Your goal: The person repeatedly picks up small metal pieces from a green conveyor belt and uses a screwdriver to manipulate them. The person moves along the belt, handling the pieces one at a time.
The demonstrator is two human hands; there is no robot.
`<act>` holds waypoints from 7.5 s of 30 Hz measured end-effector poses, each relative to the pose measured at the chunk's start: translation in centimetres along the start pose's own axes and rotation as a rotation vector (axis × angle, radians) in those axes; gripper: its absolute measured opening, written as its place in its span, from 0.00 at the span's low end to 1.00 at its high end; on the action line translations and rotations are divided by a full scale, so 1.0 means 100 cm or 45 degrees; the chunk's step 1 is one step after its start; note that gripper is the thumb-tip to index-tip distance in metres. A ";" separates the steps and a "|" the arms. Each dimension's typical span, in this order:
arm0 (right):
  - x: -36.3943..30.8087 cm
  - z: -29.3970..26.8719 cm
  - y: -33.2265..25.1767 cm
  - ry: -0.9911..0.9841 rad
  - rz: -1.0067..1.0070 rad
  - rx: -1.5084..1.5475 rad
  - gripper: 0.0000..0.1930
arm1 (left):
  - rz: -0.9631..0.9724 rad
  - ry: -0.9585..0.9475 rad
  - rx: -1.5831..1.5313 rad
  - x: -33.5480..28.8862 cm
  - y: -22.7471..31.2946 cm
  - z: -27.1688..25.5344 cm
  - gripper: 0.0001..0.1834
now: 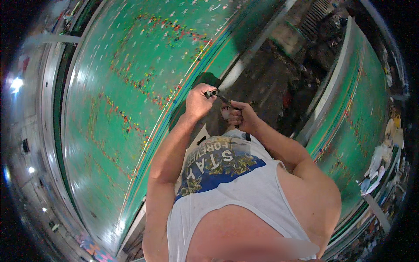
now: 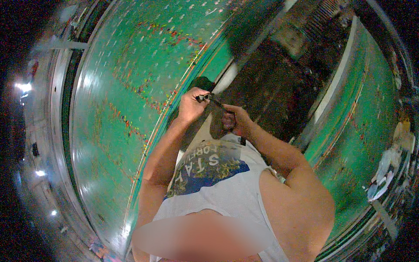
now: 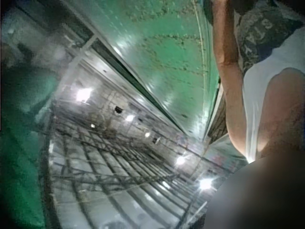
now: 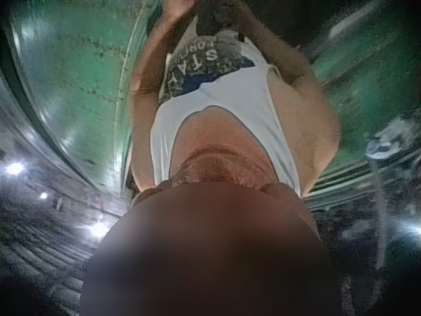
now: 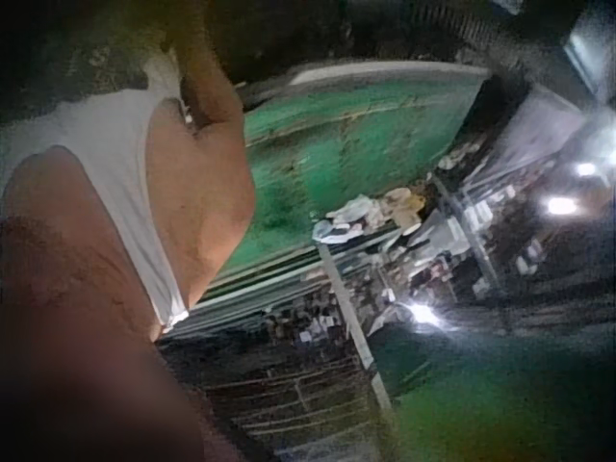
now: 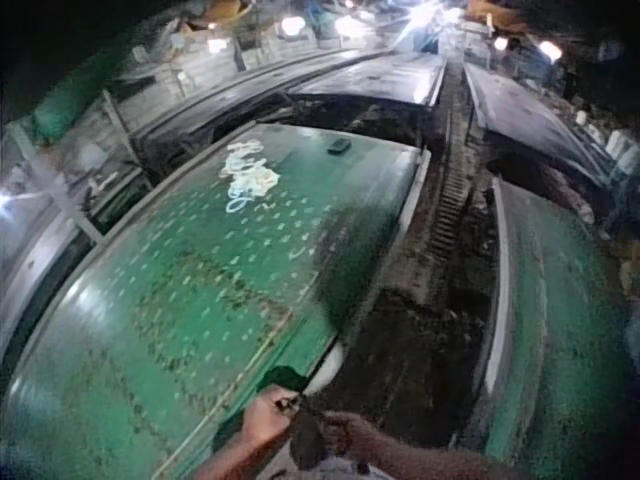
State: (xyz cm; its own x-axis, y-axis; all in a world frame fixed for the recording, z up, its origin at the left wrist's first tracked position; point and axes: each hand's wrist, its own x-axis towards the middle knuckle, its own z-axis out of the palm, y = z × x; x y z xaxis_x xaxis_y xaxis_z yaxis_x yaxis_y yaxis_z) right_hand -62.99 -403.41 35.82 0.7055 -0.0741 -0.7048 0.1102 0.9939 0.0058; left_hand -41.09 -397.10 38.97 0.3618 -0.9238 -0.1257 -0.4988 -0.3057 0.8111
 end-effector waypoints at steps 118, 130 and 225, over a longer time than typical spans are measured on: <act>-0.051 0.107 -0.092 -0.399 -1.668 -3.027 0.32 | -0.613 1.282 0.740 -0.116 -0.199 -0.165 0.24; -0.040 0.057 -0.315 -0.391 -2.103 -2.668 0.30 | -0.192 1.519 -0.383 -0.016 -0.115 -0.112 0.20; -0.198 -0.058 -1.614 -0.112 -1.365 -3.006 0.37 | -1.066 0.966 1.155 1.030 0.373 0.425 0.33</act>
State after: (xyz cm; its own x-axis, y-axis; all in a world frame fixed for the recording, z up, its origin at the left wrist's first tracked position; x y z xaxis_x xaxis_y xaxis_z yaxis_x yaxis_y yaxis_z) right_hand -98.78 -561.92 44.75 0.9637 -0.2657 0.0259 -0.2151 -0.8301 -0.5145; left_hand -55.91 -513.47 32.01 0.9706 -0.1501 0.1884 -0.1495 -0.9886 -0.0175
